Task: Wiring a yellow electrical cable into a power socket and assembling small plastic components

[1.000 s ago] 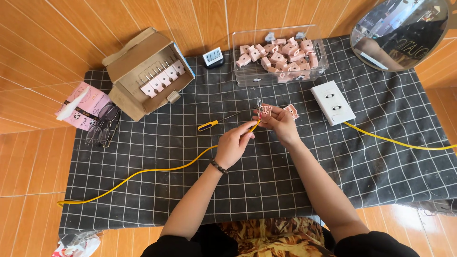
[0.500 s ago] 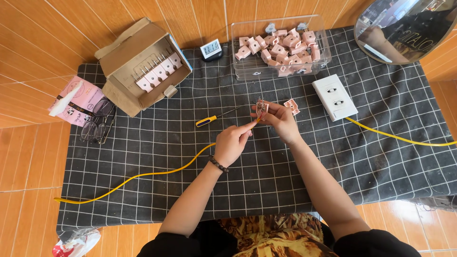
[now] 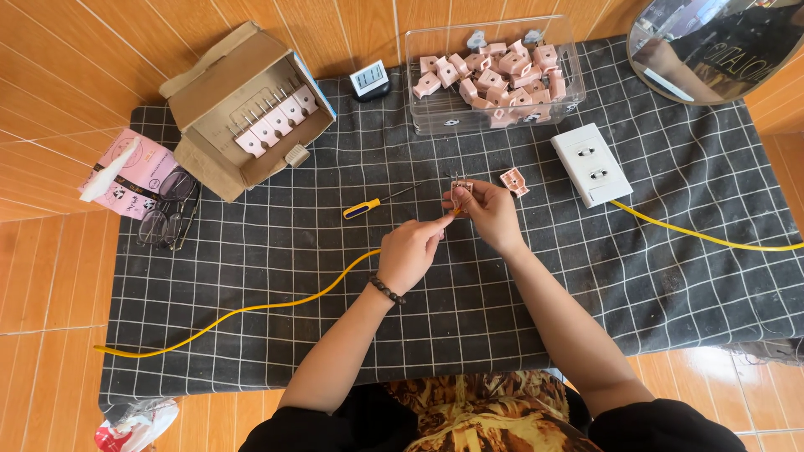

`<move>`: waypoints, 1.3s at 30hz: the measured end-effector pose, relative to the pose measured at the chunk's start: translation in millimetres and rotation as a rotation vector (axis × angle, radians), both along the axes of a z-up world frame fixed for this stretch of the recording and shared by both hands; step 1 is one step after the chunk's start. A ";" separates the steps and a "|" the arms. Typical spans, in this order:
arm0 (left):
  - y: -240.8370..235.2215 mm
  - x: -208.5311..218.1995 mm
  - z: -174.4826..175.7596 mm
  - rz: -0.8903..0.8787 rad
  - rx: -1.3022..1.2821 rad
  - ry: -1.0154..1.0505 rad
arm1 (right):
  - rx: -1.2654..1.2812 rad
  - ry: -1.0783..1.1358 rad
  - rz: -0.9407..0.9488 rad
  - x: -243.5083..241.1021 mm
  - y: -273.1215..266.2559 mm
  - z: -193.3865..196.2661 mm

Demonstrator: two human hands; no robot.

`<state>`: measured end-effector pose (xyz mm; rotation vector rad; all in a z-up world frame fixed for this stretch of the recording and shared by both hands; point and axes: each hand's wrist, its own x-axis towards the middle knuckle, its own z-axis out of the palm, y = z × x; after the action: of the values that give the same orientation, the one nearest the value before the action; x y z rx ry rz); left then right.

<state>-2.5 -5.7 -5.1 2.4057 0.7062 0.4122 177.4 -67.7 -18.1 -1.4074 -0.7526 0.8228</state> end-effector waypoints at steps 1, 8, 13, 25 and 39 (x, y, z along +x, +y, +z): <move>-0.2 0.3 -0.5 -0.002 0.009 -0.003 | -0.002 -0.005 -0.005 0.0 1.1 -2.4; -6.5 2.6 -5.3 0.007 0.055 -0.027 | 0.037 0.057 -0.068 -5.1 2.4 -1.0; -10.8 1.3 1.1 0.018 0.195 0.020 | 0.003 0.254 -0.029 -1.4 1.1 1.7; 11.6 3.1 -13.1 0.093 0.216 -0.204 | -0.044 -0.030 0.066 -4.7 7.6 -43.5; 28.6 26.1 18.6 0.228 -0.015 -0.454 | -0.029 0.069 0.327 -30.2 4.8 -28.9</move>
<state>23.5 22.9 13.5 2.1087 0.7658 1.0033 147.2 -63.0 -47.0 -1.2919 -0.9353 1.1335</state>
